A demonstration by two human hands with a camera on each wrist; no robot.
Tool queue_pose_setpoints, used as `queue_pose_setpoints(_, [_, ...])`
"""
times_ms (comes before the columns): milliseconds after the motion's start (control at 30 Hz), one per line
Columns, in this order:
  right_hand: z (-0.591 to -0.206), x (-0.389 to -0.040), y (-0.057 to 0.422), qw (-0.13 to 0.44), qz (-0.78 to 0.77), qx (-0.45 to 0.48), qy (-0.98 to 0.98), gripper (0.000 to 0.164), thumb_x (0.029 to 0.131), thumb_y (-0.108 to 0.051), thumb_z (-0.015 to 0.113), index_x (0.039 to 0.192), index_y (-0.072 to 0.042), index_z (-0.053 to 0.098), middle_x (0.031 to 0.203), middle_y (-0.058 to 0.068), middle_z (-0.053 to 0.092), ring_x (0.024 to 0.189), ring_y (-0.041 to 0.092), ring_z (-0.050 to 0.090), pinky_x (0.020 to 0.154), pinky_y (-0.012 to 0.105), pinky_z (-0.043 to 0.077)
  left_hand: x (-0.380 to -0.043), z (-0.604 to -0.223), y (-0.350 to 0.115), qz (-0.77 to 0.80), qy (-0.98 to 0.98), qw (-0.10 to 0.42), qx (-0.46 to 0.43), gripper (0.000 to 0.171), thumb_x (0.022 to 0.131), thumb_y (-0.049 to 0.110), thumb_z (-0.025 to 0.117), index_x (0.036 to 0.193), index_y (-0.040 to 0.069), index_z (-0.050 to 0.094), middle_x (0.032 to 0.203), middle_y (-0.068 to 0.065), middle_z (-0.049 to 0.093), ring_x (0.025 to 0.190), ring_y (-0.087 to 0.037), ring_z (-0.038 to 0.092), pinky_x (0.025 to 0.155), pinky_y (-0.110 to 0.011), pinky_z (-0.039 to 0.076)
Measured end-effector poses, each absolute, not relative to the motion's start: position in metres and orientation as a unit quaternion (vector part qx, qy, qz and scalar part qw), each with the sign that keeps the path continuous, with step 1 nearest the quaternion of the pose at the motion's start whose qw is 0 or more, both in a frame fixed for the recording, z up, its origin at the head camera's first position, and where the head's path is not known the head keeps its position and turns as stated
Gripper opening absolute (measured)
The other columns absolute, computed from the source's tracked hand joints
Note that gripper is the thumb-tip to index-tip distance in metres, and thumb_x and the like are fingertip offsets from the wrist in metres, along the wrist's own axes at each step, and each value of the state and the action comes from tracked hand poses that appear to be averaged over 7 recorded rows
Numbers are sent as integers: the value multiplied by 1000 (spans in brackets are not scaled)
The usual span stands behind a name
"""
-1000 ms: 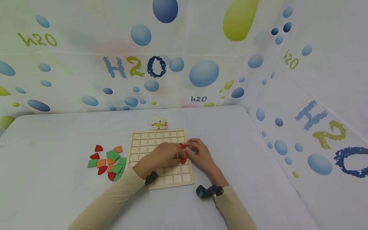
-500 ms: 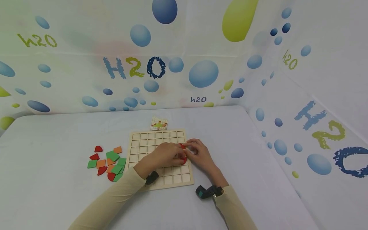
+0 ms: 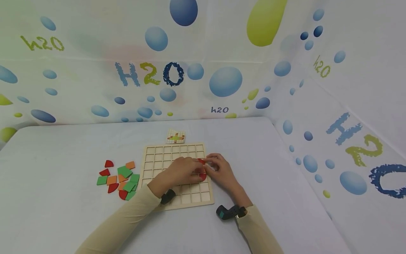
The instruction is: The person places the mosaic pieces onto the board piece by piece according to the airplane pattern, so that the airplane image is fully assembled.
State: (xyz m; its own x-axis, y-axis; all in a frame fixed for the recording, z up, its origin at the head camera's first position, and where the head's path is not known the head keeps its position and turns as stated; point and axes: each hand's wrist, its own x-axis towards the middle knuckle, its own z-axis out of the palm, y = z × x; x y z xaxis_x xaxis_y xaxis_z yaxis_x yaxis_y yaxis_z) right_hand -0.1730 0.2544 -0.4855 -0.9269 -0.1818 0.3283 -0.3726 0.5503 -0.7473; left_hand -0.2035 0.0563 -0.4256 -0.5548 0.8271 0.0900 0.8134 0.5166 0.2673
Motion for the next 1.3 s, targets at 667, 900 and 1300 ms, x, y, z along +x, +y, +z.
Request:
queue_pose_setpoints(667, [-447,-154,233,111,441,158,-877,22,88,4,66,109,11,66,117,29,58,78,34,51,64,32,43,-200,-428,44,168,871,44,460,13,89,27,71,94,15,71,88,2,63,74,-14,54,64,-31,45])
queue_pose_setpoints(900, [-444,-152,231,113,439,162,-877,21,88,5,66,108,11,66,115,29,58,78,33,51,64,28,43,-200,-427,41,183,868,51,458,14,91,27,69,93,14,71,89,2,64,73,-12,53,65,-30,45])
queue_pose_setpoints(1300, [-444,-154,234,115,438,165,-876,23,88,4,66,110,11,66,117,30,57,79,34,51,65,27,43,-196,-421,36,195,871,50,449,12,92,25,67,94,15,72,88,3,63,73,-9,55,67,-29,46])
